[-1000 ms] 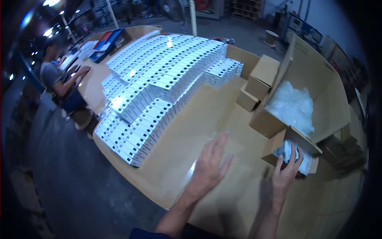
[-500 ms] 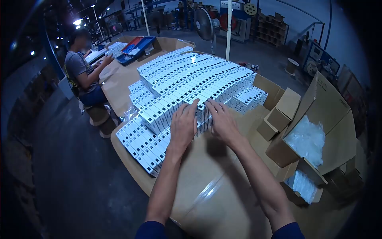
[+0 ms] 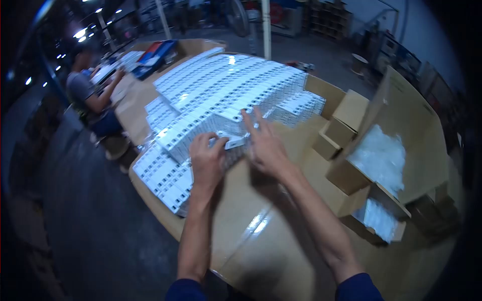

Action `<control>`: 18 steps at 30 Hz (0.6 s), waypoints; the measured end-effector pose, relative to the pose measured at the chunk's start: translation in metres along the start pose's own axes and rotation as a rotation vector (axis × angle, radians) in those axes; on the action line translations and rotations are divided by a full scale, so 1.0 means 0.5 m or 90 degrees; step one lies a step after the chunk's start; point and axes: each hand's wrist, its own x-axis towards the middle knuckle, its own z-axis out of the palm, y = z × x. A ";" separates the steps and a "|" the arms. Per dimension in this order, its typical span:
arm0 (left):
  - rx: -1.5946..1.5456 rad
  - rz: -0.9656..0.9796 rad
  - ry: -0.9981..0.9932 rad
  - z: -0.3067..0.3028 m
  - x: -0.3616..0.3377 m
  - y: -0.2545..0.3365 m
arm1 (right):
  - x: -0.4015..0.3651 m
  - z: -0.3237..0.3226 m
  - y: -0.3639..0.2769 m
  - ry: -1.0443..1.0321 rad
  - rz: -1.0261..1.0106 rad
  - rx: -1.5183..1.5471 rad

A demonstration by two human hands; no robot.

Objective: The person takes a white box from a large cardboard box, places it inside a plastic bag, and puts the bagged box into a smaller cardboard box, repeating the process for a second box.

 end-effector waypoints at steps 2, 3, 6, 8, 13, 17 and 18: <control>-0.067 -0.018 0.010 -0.029 -0.028 0.043 | -0.052 -0.016 -0.012 0.054 0.032 0.102; -0.089 -0.028 -0.008 -0.051 -0.040 0.082 | -0.089 -0.028 -0.011 0.090 0.056 0.147; -0.174 0.037 -0.012 -0.078 -0.072 0.211 | -0.180 -0.193 -0.063 -0.166 0.394 0.577; -0.281 0.109 -0.032 -0.063 -0.093 0.281 | -0.250 -0.235 -0.062 -0.161 0.446 0.705; -0.444 0.178 -0.142 -0.057 -0.077 0.420 | -0.384 -0.271 0.014 0.094 0.327 0.634; -0.554 0.143 -0.209 -0.044 0.006 0.512 | -0.444 -0.397 0.051 0.163 0.373 0.656; -0.567 0.134 -0.221 -0.021 0.026 0.530 | -0.455 -0.435 0.068 0.180 0.360 0.529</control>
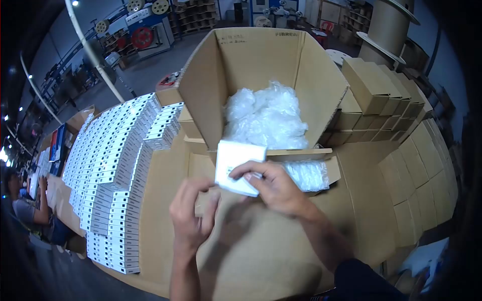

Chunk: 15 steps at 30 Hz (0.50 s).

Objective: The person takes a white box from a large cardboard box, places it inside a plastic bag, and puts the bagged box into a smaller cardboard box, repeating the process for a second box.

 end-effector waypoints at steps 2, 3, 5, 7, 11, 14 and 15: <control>0.004 0.021 -0.023 0.047 0.075 -0.017 | 0.010 -0.063 -0.036 0.108 -0.047 -0.142; 0.023 0.053 -0.042 0.077 0.120 -0.029 | 0.016 -0.089 -0.047 0.183 -0.051 -0.171; 0.037 0.029 -0.145 0.146 0.201 -0.076 | 0.042 -0.147 -0.063 0.256 -0.138 -0.390; 0.093 0.030 -0.176 0.240 0.252 -0.156 | 0.070 -0.181 -0.067 0.308 -0.230 -0.476; 0.229 0.086 -0.277 0.324 0.282 -0.212 | 0.109 -0.225 -0.051 0.328 -0.251 -0.510; 0.192 -0.014 -0.382 0.329 0.298 -0.224 | 0.138 -0.243 -0.018 0.331 -0.351 -0.497; 0.173 -0.008 -0.331 0.322 0.304 -0.226 | 0.139 -0.245 -0.017 0.327 -0.323 -0.489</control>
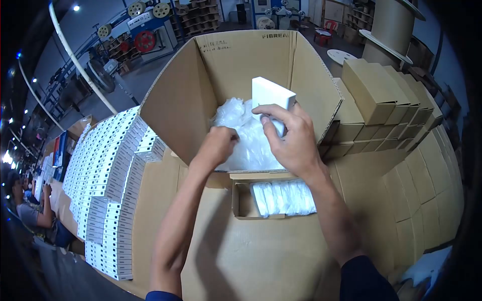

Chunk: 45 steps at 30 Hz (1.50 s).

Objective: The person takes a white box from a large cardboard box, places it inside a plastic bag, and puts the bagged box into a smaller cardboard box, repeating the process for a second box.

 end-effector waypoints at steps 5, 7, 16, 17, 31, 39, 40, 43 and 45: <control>-0.079 -0.056 0.164 -0.068 -0.010 0.006 | 0.004 0.012 0.015 -0.048 0.050 0.029; -0.129 -0.088 0.156 -0.092 -0.009 0.011 | 0.011 0.025 0.027 -0.057 0.054 0.032; -0.347 -0.013 0.217 -0.105 -0.007 0.040 | 0.057 0.055 0.059 -0.043 0.171 0.030; -0.372 0.006 0.236 -0.105 -0.006 0.042 | 0.057 0.059 0.074 -0.065 0.213 0.106; -0.692 -0.130 0.427 -0.072 -0.032 0.117 | 0.001 0.057 0.020 0.006 0.193 0.146; -0.666 -0.058 0.545 -0.053 -0.275 0.265 | -0.209 0.006 -0.158 0.034 0.342 0.274; -0.664 -0.070 0.544 -0.049 -0.314 0.282 | -0.240 0.004 -0.178 0.049 0.321 0.292; -0.653 -0.126 0.474 -0.018 -0.448 0.292 | -0.333 -0.012 -0.220 0.015 0.380 0.446; -0.690 -0.147 0.517 0.011 -0.501 0.287 | -0.388 -0.024 -0.243 0.007 0.388 0.448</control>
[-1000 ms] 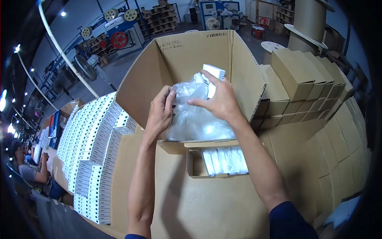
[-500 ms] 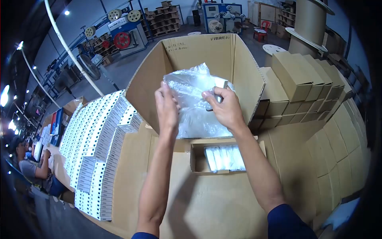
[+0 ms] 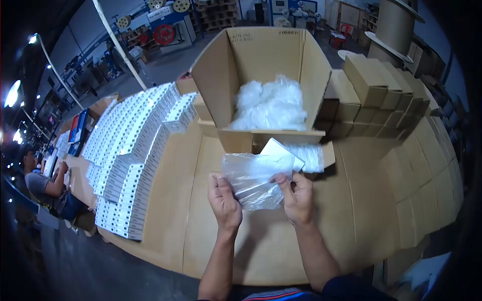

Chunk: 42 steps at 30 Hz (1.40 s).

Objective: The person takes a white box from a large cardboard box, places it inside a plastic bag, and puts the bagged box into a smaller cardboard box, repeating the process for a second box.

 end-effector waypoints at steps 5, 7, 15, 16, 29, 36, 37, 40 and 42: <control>0.150 0.122 0.131 -0.065 -0.103 -0.004 | -0.119 0.004 -0.004 0.043 -0.004 -0.083; 0.330 0.286 0.076 -0.109 -0.121 0.017 | -0.151 0.000 0.003 0.041 -0.033 -0.152; 0.587 0.394 -0.208 -0.089 -0.116 0.118 | -0.211 0.009 -0.005 0.040 -0.067 -0.229; 0.556 0.378 -0.206 -0.091 -0.119 0.114 | -0.215 0.008 -0.007 0.036 -0.057 -0.231; 0.480 0.281 -0.331 -0.092 -0.119 0.109 | -0.223 -0.020 -0.022 -0.073 -0.043 -0.289; 0.172 -0.032 -0.143 -0.114 -0.112 0.053 | -0.243 -0.070 -0.006 -0.187 0.044 -0.308; 0.107 0.004 -0.096 -0.116 -0.111 0.030 | -0.243 -0.070 -0.003 -0.164 0.057 -0.299; -0.090 -0.023 -0.013 -0.122 -0.125 -0.012 | -0.245 -0.071 0.016 -0.093 0.017 -0.264; -0.170 -0.187 -0.113 -0.148 -0.168 -0.022 | -0.243 -0.076 0.021 -0.073 0.018 -0.269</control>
